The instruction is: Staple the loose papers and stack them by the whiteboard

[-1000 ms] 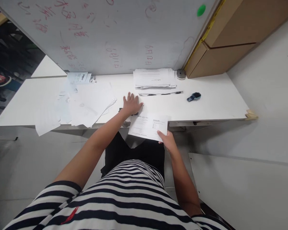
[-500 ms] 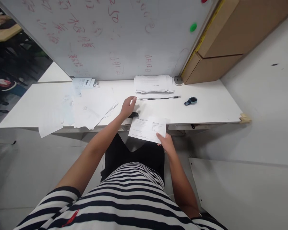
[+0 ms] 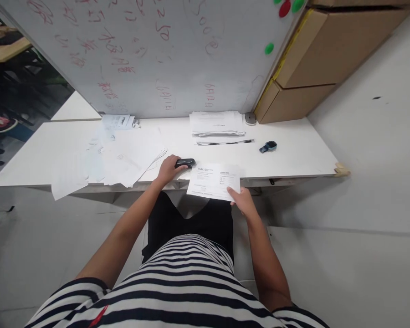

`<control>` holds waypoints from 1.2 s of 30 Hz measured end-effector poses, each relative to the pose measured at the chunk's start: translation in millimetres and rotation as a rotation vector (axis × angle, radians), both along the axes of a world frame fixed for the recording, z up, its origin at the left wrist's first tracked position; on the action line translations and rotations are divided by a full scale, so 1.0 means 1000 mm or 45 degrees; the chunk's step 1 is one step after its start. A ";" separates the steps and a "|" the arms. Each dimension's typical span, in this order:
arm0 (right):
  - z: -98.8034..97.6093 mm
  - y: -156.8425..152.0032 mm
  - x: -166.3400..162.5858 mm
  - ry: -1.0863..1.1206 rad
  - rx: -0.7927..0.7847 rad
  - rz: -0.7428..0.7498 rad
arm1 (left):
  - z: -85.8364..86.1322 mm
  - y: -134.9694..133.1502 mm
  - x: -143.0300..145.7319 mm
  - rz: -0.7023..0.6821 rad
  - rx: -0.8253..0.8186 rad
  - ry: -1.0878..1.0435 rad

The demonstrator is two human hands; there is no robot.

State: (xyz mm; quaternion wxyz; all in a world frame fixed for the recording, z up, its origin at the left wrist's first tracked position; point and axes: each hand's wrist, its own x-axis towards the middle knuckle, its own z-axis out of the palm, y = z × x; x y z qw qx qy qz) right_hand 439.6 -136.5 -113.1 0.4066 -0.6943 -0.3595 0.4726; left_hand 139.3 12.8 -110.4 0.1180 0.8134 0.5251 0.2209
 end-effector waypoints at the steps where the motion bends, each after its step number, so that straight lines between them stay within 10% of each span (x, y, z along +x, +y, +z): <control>1: 0.004 -0.001 0.005 -0.023 0.002 -0.015 | -0.001 0.001 0.000 0.015 -0.004 -0.016; 9: 0.034 -0.022 0.015 0.010 0.050 0.036 | -0.001 0.000 0.000 0.003 0.054 0.011; 36: 0.032 -0.027 0.002 0.048 0.038 0.094 | -0.004 0.000 0.000 -0.019 0.097 0.051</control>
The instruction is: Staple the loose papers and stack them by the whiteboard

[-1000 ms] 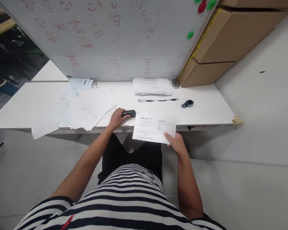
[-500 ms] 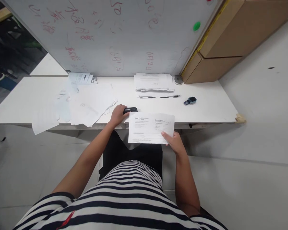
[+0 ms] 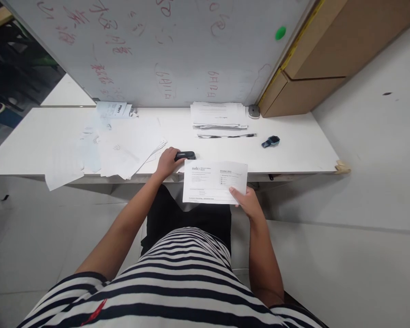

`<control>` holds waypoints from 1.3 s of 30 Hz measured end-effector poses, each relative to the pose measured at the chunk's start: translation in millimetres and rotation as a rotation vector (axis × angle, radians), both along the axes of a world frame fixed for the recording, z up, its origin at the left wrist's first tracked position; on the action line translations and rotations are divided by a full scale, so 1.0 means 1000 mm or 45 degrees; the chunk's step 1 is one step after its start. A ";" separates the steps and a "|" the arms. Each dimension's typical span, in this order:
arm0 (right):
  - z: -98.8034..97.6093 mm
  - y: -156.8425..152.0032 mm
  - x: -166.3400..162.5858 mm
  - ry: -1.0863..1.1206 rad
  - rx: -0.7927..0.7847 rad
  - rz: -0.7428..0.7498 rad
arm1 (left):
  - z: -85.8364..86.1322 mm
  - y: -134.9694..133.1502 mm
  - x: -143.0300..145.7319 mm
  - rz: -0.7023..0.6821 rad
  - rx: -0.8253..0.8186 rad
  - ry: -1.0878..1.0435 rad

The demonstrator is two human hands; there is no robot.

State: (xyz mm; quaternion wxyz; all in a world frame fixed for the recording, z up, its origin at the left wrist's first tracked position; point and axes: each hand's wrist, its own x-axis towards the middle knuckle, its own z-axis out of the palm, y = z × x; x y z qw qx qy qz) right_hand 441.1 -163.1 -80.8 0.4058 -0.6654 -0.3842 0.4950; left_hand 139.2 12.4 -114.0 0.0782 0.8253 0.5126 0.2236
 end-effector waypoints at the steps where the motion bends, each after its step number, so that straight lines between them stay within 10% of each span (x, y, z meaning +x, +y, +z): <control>1: 0.000 0.000 0.000 0.001 0.002 0.002 | 0.000 0.000 0.000 -0.001 -0.006 -0.001; 24: -0.004 0.020 -0.007 -0.038 -0.026 -0.009 | -0.006 0.002 0.000 0.008 -0.017 0.016; 34: 0.028 0.221 0.016 -0.162 0.354 -0.106 | -0.002 0.001 0.003 0.012 -0.004 0.017; 39: 0.025 0.314 0.023 -0.303 0.207 -0.151 | -0.002 0.002 0.003 0.004 0.014 0.027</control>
